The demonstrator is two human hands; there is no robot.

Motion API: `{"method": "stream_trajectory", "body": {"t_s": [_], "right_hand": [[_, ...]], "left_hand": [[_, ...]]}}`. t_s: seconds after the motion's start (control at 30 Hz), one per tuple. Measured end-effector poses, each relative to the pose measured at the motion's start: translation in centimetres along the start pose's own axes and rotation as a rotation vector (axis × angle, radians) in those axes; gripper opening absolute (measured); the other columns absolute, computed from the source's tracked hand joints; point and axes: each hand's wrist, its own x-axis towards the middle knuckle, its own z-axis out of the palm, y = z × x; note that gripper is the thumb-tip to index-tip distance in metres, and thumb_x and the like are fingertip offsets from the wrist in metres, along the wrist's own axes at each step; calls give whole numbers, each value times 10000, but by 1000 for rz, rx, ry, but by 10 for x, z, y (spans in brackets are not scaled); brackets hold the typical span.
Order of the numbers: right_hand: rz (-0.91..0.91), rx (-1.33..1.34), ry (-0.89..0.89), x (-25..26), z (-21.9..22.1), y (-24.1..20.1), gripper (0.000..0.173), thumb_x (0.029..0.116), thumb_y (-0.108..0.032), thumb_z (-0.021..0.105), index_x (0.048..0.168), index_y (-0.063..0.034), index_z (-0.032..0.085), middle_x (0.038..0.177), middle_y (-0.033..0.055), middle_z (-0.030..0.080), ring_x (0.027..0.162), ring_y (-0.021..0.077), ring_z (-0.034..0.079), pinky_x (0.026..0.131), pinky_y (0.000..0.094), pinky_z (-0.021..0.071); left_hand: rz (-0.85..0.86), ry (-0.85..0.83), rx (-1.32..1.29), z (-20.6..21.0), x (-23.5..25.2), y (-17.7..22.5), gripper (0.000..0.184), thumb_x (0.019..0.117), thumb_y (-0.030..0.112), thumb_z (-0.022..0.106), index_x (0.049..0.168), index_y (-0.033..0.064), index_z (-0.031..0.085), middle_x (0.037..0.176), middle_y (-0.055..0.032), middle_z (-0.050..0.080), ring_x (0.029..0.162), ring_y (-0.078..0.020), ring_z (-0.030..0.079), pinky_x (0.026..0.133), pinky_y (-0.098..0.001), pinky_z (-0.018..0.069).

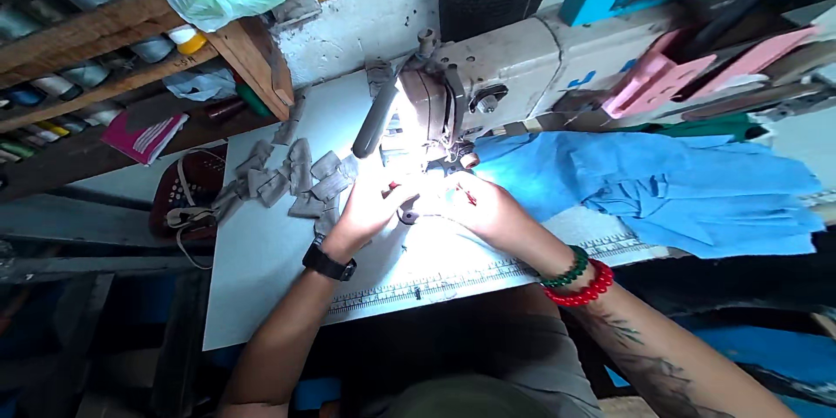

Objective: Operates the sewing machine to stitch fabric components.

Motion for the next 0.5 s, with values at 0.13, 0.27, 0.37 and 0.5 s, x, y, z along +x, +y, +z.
{"method": "stream_trajectory", "body": {"t_s": [0.13, 0.27, 0.37, 0.5], "right_hand": [[7, -33, 43, -1, -1, 0, 236, 954, -280, 698, 1126, -127, 649, 737, -4, 556, 636, 109, 517, 603, 339, 471], [-14, -36, 6, -1, -1, 0, 150, 963, -290, 668, 1054, -173, 687, 730, -36, 566, 631, 77, 516, 597, 312, 459], [-22, -34, 43, 1, 3, 1, 137, 980, -294, 614, 930, -188, 686, 712, -54, 572, 645, 65, 542, 606, 317, 469], [11, -61, 93, 1, 2, 6, 99, 974, -212, 622, 948, -141, 686, 753, -7, 602, 678, 111, 573, 625, 363, 495]], "left_hand": [[34, 38, 35, 4, 0, -1, 118, 967, 199, 708, 928, 91, 733, 817, 4, 677, 730, -59, 629, 680, -254, 535], [53, 39, -2, 6, 0, 1, 103, 964, 177, 710, 932, 83, 736, 843, -1, 690, 765, -58, 647, 704, -252, 552], [109, 39, -18, 11, 0, 0, 100, 966, 167, 702, 924, 82, 733, 854, -6, 688, 787, -67, 649, 717, -264, 553], [142, 88, -19, 11, -2, -2, 82, 949, 132, 707, 921, 72, 756, 866, -11, 702, 815, -62, 655, 751, -258, 551]]}}
